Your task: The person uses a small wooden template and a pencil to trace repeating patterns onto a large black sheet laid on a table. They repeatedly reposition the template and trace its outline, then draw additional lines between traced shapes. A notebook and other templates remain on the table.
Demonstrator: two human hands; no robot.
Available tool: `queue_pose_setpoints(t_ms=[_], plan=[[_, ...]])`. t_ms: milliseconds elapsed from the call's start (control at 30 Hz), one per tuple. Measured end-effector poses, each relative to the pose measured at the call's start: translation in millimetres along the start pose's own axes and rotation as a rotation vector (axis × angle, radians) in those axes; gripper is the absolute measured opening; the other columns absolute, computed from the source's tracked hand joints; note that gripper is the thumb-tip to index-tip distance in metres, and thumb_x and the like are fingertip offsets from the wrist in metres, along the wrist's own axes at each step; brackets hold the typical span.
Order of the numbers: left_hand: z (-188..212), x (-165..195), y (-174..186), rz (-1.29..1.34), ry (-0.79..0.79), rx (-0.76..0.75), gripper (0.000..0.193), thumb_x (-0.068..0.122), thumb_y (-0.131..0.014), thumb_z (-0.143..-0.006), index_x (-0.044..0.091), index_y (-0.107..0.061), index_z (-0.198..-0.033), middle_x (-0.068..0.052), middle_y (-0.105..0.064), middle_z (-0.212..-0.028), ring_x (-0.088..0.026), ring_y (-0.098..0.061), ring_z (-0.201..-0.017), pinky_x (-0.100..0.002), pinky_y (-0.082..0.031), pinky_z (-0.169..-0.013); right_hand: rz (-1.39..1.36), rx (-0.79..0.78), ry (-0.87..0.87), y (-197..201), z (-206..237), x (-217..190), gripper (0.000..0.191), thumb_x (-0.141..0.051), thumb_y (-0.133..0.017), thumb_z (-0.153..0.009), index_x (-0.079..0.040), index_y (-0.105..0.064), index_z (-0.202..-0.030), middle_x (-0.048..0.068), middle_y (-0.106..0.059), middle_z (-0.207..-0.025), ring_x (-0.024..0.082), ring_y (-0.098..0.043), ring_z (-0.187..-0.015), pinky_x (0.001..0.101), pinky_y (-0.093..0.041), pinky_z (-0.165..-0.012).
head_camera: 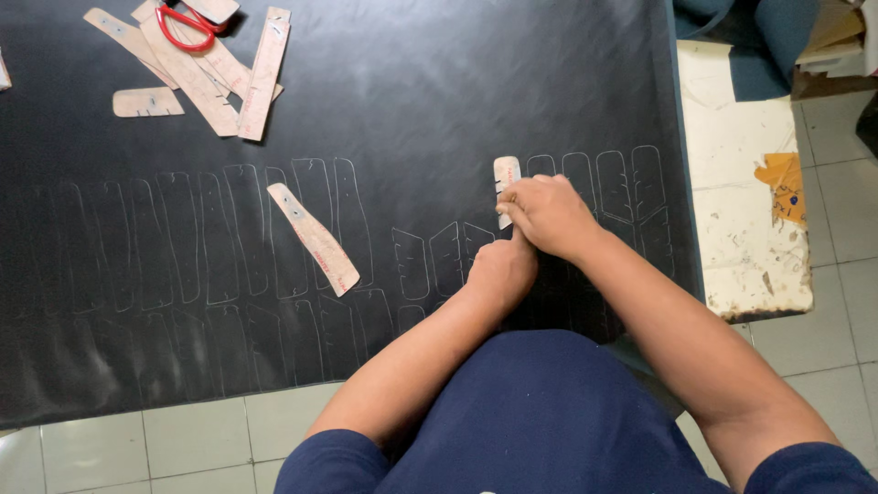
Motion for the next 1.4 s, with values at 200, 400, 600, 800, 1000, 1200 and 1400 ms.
queue_pose_setpoints(t_ms=[200, 400, 600, 800, 1000, 1200, 1400], plan=[[2.3, 6.1, 10.6, -0.053, -0.044, 0.051, 0.051, 0.017, -0.055, -0.094, -0.013, -0.043, -0.133, -0.018, -0.067, -0.066, -0.034, -0.069, -0.055, -0.047, -0.056, -0.052, -0.037, 0.092, 0.039, 3.8, -0.7, -0.5, 0.018, -0.022, -0.066, -0.094, -0.007, -0.075, -0.09, 0.011, -0.074, -0.086, 0.032, -0.07, -0.083, 0.0457, -0.052, -0.075], [4.6, 9.1, 22.1, -0.039, -0.023, 0.165, 0.061, 0.021, -0.054, -0.098, -0.016, -0.038, -0.144, -0.021, -0.066, -0.062, -0.039, -0.067, -0.053, -0.05, -0.055, -0.051, -0.122, 0.106, 0.003, 5.9, -8.4, 6.2, 0.014, -0.019, -0.068, -0.093, -0.007, -0.075, -0.094, 0.011, -0.073, -0.087, 0.03, -0.072, -0.079, 0.0411, -0.057, -0.075], [5.2, 15.1, 32.4, -0.115, 0.062, 0.041, 0.057, 0.025, -0.051, -0.101, -0.012, -0.044, -0.144, -0.025, -0.07, -0.073, -0.04, -0.071, -0.064, -0.049, -0.058, -0.059, -0.068, 0.206, 0.056, 12.0, -12.8, 6.4, 0.013, -0.016, -0.068, -0.094, -0.005, -0.074, -0.091, 0.012, -0.074, -0.09, 0.032, -0.071, -0.078, 0.0415, -0.055, -0.072], [10.5, 29.3, 50.2, -0.497, -0.284, 0.312, 0.04, 0.019, -0.052, -0.09, -0.003, -0.068, -0.119, -0.023, -0.059, -0.134, -0.032, -0.054, -0.129, -0.055, -0.038, -0.109, -0.099, 0.158, 0.016, 4.9, -20.5, 11.7, 0.014, -0.018, -0.068, -0.095, -0.005, -0.075, -0.095, 0.013, -0.073, -0.09, 0.033, -0.071, -0.08, 0.0414, -0.055, -0.075], [4.0, 25.5, 59.1, -0.4, -0.259, 0.207, 0.029, 0.017, -0.053, -0.094, 0.002, -0.07, -0.112, -0.012, -0.062, -0.121, -0.026, -0.058, -0.121, -0.05, -0.038, -0.107, -0.007, 0.202, -0.029, 5.9, -29.4, 14.6, 0.016, -0.02, -0.068, -0.097, -0.006, -0.076, -0.096, 0.012, -0.075, -0.091, 0.033, -0.072, -0.077, 0.0423, -0.056, -0.076], [-3.1, 5.2, 77.5, -0.131, -0.247, 0.257, 0.031, 0.009, -0.054, -0.088, 0.017, -0.074, -0.111, -0.002, -0.062, -0.111, -0.016, -0.062, -0.099, -0.049, -0.038, -0.1, -0.108, 0.121, -0.113, 2.5, -36.7, 21.3, 0.017, -0.022, -0.069, -0.095, -0.007, -0.076, -0.094, 0.012, -0.074, -0.09, 0.032, -0.072, -0.078, 0.0409, -0.056, -0.072], [-7.1, -2.9, 76.8, -0.055, -0.193, 0.181, 0.021, 0.01, -0.056, -0.092, 0.018, -0.073, -0.1, 0.002, -0.063, -0.116, -0.015, -0.066, -0.101, -0.044, -0.039, -0.099, -0.059, 0.224, 0.018, 5.5, -47.5, 29.1, 0.017, -0.02, -0.068, -0.097, -0.005, -0.075, -0.094, 0.012, -0.073, -0.093, 0.034, -0.07, -0.079, 0.0422, -0.056, -0.072]])
Point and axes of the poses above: each hand's wrist, its own z-axis away from the middle knuckle, its own y-axis out of the back of the hand, x = y × z, the point moved 4 cm from there along -z, towards the middle knuckle
